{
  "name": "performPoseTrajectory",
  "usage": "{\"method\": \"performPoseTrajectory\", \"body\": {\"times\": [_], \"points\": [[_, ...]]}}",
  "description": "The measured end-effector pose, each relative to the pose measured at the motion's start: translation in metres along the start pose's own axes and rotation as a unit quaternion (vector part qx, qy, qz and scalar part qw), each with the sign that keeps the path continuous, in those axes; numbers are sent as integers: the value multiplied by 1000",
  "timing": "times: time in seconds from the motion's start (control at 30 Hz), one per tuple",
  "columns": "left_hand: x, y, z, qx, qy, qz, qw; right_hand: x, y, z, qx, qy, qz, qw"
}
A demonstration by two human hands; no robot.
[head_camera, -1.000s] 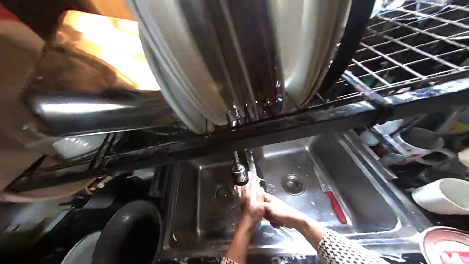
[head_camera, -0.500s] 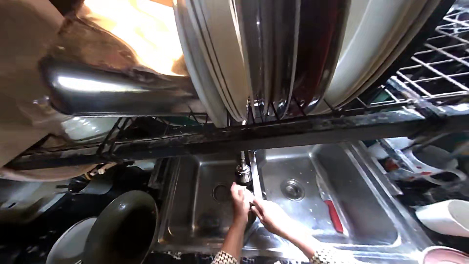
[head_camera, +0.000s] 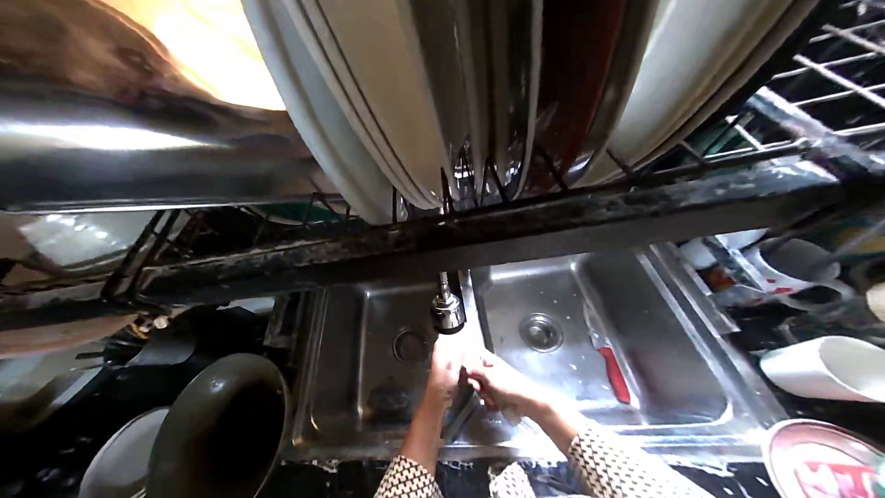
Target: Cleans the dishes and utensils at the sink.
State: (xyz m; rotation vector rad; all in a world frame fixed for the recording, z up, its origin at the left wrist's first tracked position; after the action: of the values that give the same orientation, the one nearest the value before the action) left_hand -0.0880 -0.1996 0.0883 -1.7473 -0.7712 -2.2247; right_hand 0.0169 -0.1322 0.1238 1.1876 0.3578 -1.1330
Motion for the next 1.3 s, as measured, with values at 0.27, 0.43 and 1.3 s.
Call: {"method": "performPoseTrajectory", "body": {"times": [0.27,0.43,1.3], "points": [[-1,0,-8,124,-11,-86,988,1,2,12,-26,-21,14,999],[-2,-3,-15,174,-54,-49,982,8,2,14,-28,-43,34,998],[-4,-12,-33,132,-201,-79,967,14,4,13,-55,-93,85,990]]}}
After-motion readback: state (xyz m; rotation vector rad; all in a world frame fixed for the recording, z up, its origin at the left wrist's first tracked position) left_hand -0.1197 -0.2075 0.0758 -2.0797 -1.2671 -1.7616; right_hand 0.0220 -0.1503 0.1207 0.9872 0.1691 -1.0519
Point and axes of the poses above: each hand's wrist, its own y-axis away from the middle knuckle, its own z-axis out of the palm, x = y × z, the point moved 4 cm from there along -y, towards the middle knuckle, and after that the axes turned 10 degrees about -x, right-handed, at the moved point
